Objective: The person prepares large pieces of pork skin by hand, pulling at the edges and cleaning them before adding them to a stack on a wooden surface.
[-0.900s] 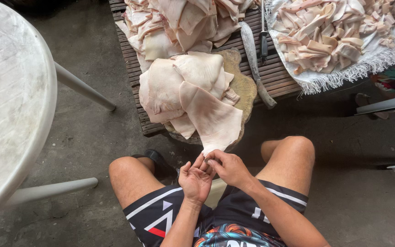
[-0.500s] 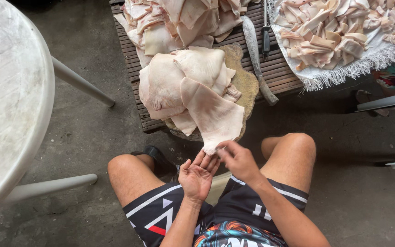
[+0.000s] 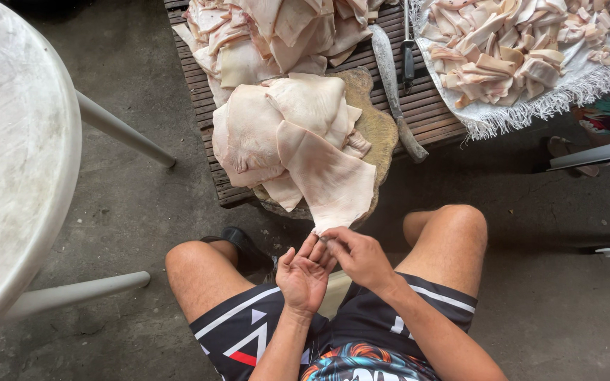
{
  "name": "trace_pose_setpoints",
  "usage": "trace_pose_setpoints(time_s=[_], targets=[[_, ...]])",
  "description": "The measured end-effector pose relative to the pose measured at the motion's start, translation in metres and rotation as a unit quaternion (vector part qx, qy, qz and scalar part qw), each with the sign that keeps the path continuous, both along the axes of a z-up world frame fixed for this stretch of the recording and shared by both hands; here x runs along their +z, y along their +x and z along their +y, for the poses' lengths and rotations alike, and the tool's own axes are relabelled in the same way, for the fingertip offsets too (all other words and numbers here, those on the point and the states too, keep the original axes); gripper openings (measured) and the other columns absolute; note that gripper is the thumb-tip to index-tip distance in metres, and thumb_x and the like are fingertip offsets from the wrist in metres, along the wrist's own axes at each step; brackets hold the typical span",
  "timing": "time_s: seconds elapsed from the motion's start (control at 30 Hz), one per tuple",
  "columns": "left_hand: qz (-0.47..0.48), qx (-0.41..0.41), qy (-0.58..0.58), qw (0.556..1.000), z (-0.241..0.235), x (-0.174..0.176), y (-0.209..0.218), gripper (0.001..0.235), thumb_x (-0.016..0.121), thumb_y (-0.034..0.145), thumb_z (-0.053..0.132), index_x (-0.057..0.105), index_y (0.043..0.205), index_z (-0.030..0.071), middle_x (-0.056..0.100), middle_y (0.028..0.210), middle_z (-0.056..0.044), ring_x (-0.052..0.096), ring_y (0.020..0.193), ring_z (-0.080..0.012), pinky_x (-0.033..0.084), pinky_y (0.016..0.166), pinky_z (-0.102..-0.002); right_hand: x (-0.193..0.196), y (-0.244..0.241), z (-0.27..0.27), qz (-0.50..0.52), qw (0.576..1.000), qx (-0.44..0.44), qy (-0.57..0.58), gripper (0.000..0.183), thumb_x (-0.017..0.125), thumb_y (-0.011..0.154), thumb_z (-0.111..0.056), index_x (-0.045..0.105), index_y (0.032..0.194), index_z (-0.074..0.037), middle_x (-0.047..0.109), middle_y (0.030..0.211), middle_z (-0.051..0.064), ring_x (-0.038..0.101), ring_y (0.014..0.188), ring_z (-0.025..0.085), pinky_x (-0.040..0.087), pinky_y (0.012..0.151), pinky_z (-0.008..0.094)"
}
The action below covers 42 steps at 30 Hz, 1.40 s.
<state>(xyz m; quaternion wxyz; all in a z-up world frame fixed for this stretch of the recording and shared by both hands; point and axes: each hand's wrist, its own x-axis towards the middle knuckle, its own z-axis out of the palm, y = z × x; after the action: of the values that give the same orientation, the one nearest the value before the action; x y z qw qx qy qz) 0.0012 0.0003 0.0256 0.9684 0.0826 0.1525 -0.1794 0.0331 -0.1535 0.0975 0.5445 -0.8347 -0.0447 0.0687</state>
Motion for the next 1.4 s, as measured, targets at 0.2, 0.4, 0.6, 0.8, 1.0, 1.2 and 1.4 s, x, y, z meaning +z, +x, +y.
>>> trace_pose_setpoints(time_s=[0.2, 0.4, 0.6, 0.8, 1.0, 1.2, 1.4], targets=[[-0.003, -0.001, 0.027, 1.0, 0.0, 0.005, 0.001, 0.078, 0.038, 0.098, 0.042, 0.029, 0.156, -0.009, 0.046, 0.153, -0.03, 0.044, 0.142, -0.0372, 0.029, 0.122, -0.049, 0.005, -0.003, -0.003, -0.111, 0.993, 0.035, -0.027, 0.022, 0.066, 0.096, -0.01, 0.072, 0.116, -0.006, 0.078, 0.099, 0.011, 0.074, 0.084, 0.012, 0.058, 0.072, 0.027], [-0.01, -0.001, 0.046, 0.999, 0.0, 0.001, 0.002, 0.074, 0.037, 0.097, 0.041, 0.035, 0.152, -0.008, 0.05, 0.152, -0.028, 0.046, 0.144, -0.038, 0.029, 0.122, -0.05, -0.011, 0.019, -0.026, 0.076, 0.993, -0.092, 0.002, 0.025, 0.065, 0.095, -0.012, 0.074, 0.117, -0.008, 0.075, 0.075, 0.008, 0.068, 0.07, 0.007, 0.052, 0.063, 0.025], [0.061, -0.003, 0.11, 0.992, -0.004, -0.011, 0.002, 0.056, 0.045, 0.098, 0.033, 0.05, 0.143, -0.001, 0.06, 0.141, -0.021, 0.056, 0.133, -0.0348, 0.04, 0.115, -0.051, -0.027, 0.019, -0.024, 0.136, 0.988, 0.012, 0.071, 0.022, 0.063, 0.095, -0.009, 0.075, 0.114, -0.004, 0.069, 0.074, 0.002, 0.062, 0.069, 0.005, 0.052, 0.062, 0.023], [0.082, -0.013, 0.167, 0.982, -0.012, -0.032, 0.004, 0.031, 0.065, 0.096, 0.012, 0.058, 0.126, 0.007, 0.068, 0.122, -0.015, 0.066, 0.117, -0.0278, 0.051, 0.105, -0.048, -0.018, 0.039, -0.031, 0.18, 0.982, 0.001, 0.059, 0.023, 0.063, 0.097, -0.015, 0.073, 0.116, -0.009, 0.067, 0.074, -0.001, 0.057, 0.062, 0.002, 0.048, 0.051, 0.02], [0.102, -0.011, 0.191, 0.976, -0.02, -0.04, 0.011, 0.025, 0.071, 0.093, 0.006, 0.065, 0.116, 0.004, 0.074, 0.11, -0.013, 0.07, 0.105, -0.024, 0.055, 0.1, -0.045, -0.02, 0.063, -0.02, 0.15, 0.986, 0.07, 0.013, 0.024, 0.063, 0.095, -0.015, 0.073, 0.114, -0.007, 0.073, 0.078, 0.001, 0.068, 0.069, 0.007, 0.057, 0.064, 0.024], [0.092, -0.005, 0.199, 0.976, -0.018, -0.038, 0.011, 0.024, 0.069, 0.092, 0.004, 0.068, 0.116, 0.002, 0.076, 0.107, -0.012, 0.073, 0.103, -0.0212, 0.055, 0.098, -0.04, -0.02, 0.067, -0.014, 0.143, 0.97, 0.161, -0.111, 0.022, 0.066, 0.094, -0.017, 0.073, 0.113, -0.009, 0.075, 0.079, 0.008, 0.069, 0.071, 0.014, 0.056, 0.069, 0.03], [0.066, 0.006, 0.189, 0.98, -0.019, -0.038, 0.011, 0.026, 0.069, 0.092, 0.004, 0.069, 0.118, 0.001, 0.076, 0.106, -0.01, 0.071, 0.097, -0.0188, 0.057, 0.096, -0.04, -0.014, 0.068, -0.01, 0.156, 0.977, 0.122, -0.084, 0.022, 0.063, 0.095, -0.015, 0.072, 0.113, -0.009, 0.077, 0.083, 0.007, 0.073, 0.076, 0.012, 0.058, 0.07, 0.029]])
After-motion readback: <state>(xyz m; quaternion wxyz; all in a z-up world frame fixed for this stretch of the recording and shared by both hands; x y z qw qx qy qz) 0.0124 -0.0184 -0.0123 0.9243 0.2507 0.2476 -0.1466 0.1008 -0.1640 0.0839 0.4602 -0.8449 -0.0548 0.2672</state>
